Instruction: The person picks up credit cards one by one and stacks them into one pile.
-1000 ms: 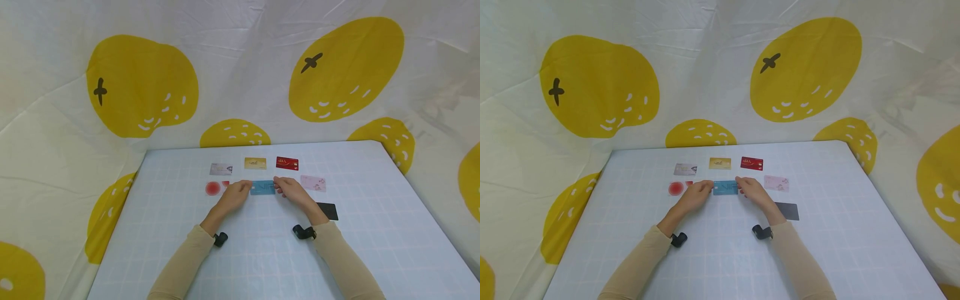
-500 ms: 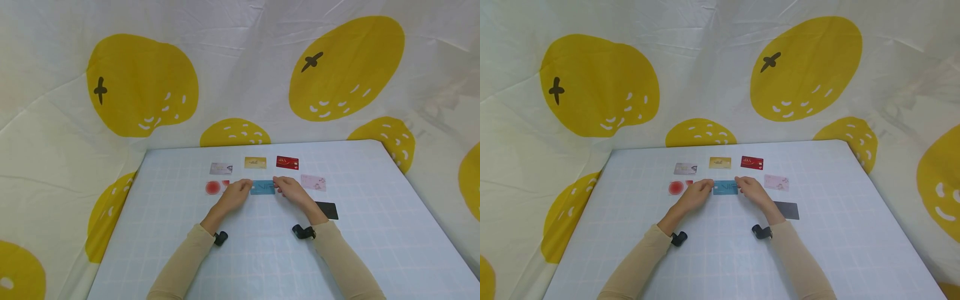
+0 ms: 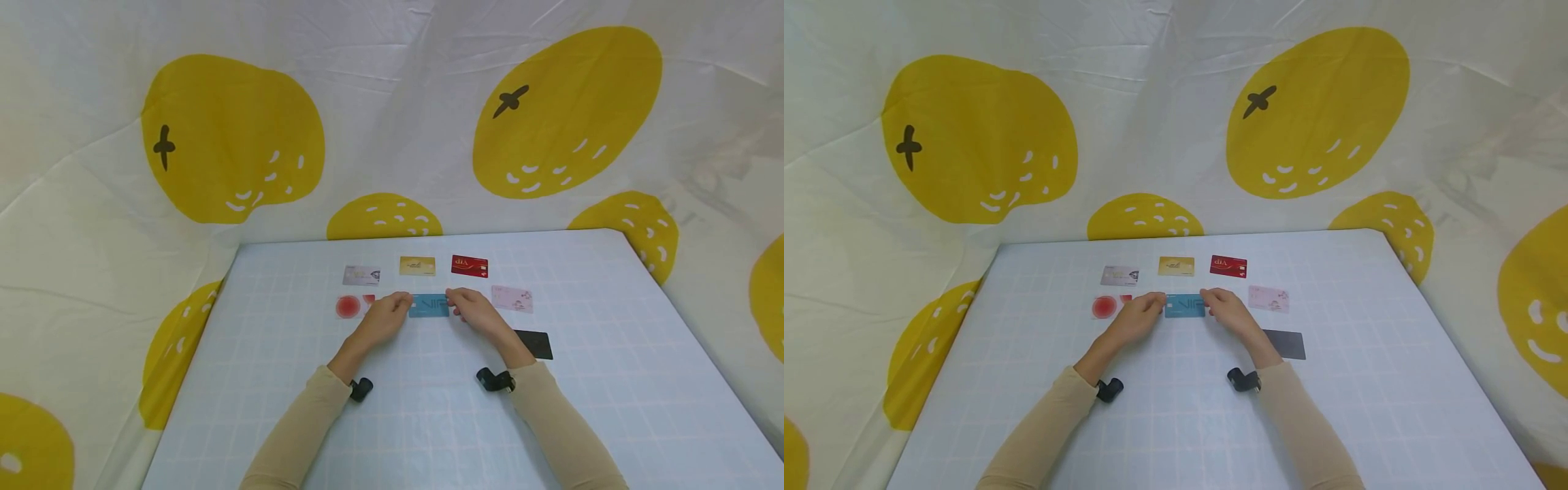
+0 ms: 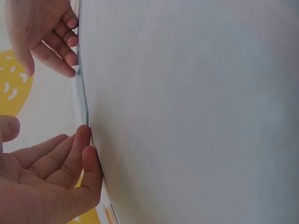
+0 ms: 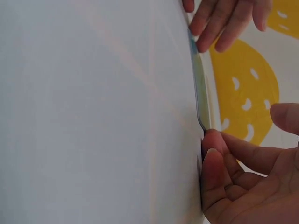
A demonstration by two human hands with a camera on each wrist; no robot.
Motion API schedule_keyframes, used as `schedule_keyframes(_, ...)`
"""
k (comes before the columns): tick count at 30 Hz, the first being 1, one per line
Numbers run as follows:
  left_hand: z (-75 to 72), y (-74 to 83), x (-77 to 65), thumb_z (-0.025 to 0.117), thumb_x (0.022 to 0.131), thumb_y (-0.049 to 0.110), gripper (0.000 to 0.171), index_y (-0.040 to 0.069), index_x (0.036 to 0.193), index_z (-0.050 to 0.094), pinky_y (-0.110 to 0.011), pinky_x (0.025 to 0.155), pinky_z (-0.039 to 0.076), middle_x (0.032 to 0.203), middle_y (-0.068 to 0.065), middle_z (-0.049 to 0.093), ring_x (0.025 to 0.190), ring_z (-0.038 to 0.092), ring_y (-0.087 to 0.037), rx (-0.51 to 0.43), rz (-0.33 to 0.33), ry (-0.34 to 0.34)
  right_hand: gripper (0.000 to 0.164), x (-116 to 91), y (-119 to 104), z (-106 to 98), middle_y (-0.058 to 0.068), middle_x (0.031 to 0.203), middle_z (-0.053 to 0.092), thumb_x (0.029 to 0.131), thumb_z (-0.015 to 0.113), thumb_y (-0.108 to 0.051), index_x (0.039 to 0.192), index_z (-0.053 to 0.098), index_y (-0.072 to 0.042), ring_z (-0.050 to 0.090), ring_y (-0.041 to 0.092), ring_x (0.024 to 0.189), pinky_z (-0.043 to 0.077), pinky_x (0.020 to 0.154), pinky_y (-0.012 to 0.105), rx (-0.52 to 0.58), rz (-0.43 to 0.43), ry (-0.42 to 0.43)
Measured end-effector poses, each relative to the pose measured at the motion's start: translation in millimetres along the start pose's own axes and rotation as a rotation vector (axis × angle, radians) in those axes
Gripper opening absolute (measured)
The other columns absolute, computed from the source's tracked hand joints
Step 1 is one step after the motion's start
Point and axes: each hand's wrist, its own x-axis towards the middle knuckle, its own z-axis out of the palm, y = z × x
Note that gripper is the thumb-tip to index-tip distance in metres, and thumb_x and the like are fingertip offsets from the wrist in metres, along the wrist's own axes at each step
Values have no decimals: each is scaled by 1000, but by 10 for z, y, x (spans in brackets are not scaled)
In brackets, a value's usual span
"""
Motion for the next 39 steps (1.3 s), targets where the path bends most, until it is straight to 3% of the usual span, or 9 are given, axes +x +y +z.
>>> schedule_keyframes(10, -12, -17, 0, 48, 105, 41, 50, 8, 142, 55, -47, 106, 43, 136, -7, 61, 128, 54, -26, -9, 9, 3, 52, -8, 12, 7, 11, 117, 60, 104, 48, -47, 134, 59, -7, 54, 28, 102, 49, 88, 36, -3, -18, 8)
schedule_keyframes(17, -17, -20, 0, 48, 104, 43, 51, 10, 142, 56, -47, 105, 44, 135, -6, 61, 126, 56, -26, -11, -20, -3, 48, -14, -2, 14, 11, 118, 60, 105, 48, -42, 136, 58, -7, 55, 27, 102, 49, 90, 36, 0, -30, 15)
schedule_keyframes(25, -33, -4, -47, 50, 105, 40, 46, 10, 138, 59, -46, 101, 48, 130, -5, 64, 118, 59, -25, -30, -26, -1, 48, -2, 10, 31, 10, 118, 61, 103, 51, -46, 133, 60, -10, 57, 27, 99, 51, 85, 34, -2, -36, 38)
schedule_keyframes(39, -307, -111, -285, 61, 101, 27, 40, 4, 134, 60, -38, 92, 54, 124, -7, 66, 107, 65, -22, -60, 41, 110, 36, -31, -191, 225, 7, 116, 65, 99, 61, -35, 125, 64, -10, 58, 27, 102, 52, 86, 40, -84, -183, 80)
